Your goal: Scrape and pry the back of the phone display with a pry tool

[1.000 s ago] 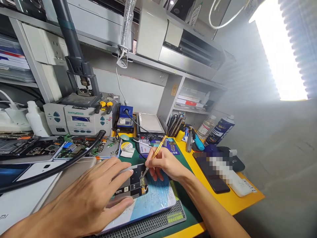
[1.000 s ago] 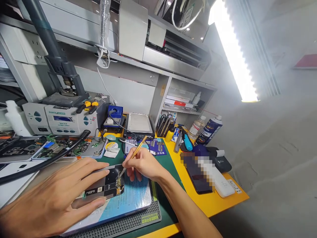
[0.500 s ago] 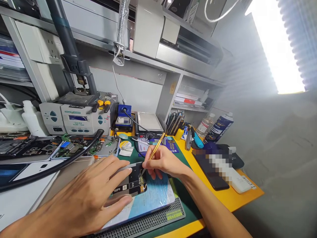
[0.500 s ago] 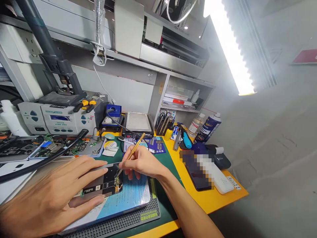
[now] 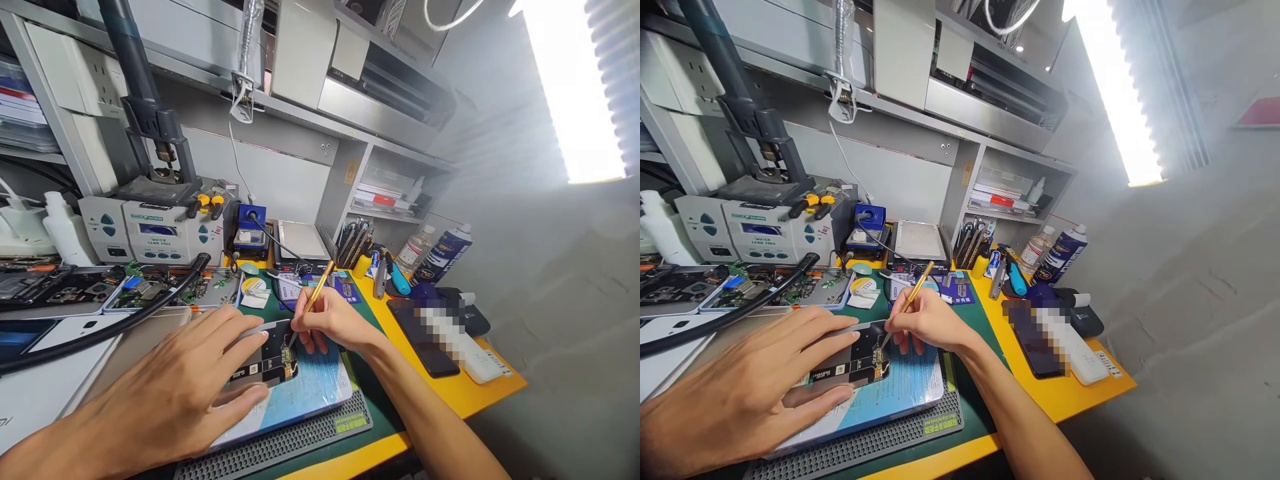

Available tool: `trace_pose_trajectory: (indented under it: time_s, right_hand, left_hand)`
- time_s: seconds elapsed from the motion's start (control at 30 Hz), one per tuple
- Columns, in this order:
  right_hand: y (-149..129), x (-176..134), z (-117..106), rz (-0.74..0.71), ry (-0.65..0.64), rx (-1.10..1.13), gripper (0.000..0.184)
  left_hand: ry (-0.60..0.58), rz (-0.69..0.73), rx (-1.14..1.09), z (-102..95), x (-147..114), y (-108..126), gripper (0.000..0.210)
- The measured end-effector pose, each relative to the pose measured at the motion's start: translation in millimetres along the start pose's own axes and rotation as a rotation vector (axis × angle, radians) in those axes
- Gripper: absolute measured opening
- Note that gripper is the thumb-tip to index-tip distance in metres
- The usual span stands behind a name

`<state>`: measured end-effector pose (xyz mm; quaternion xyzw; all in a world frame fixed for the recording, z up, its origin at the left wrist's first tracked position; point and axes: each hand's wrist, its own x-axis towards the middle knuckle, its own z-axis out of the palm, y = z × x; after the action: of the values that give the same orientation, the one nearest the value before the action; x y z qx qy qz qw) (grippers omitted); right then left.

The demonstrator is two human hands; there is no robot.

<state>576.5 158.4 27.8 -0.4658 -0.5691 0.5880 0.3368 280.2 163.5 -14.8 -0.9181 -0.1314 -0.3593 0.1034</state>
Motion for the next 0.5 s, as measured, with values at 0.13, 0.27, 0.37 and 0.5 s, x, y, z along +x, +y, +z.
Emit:
trace_pose_trajectory:
  time_s: [0.13,0.27,0.37,0.5]
  right_hand:
    - [1.7,1.3,-0.8,-0.001,-0.003,-0.001,0.038]
    - [0.8,1.3,-0.3,0.004,-0.006,-0.004,0.041]
    - [-0.5,0.6,0.7,0.004,-0.001,-0.002,0.038]
    - [-1.4,0.5,1.6,0.003,-0.003,0.002,0.038]
  left_hand:
    - [0.007,-0.021,-0.032,1.0,-0.4,-0.2,0.028]
    - [0.007,-0.013,-0.005,3.4,-4.9,-1.1,0.032]
    - [0.028,-0.012,0.005,4.3,-6.5,-0.6,0.031]
    - [0.023,-0.033,-0.010,3.3,-4.7,0.1,0.031]
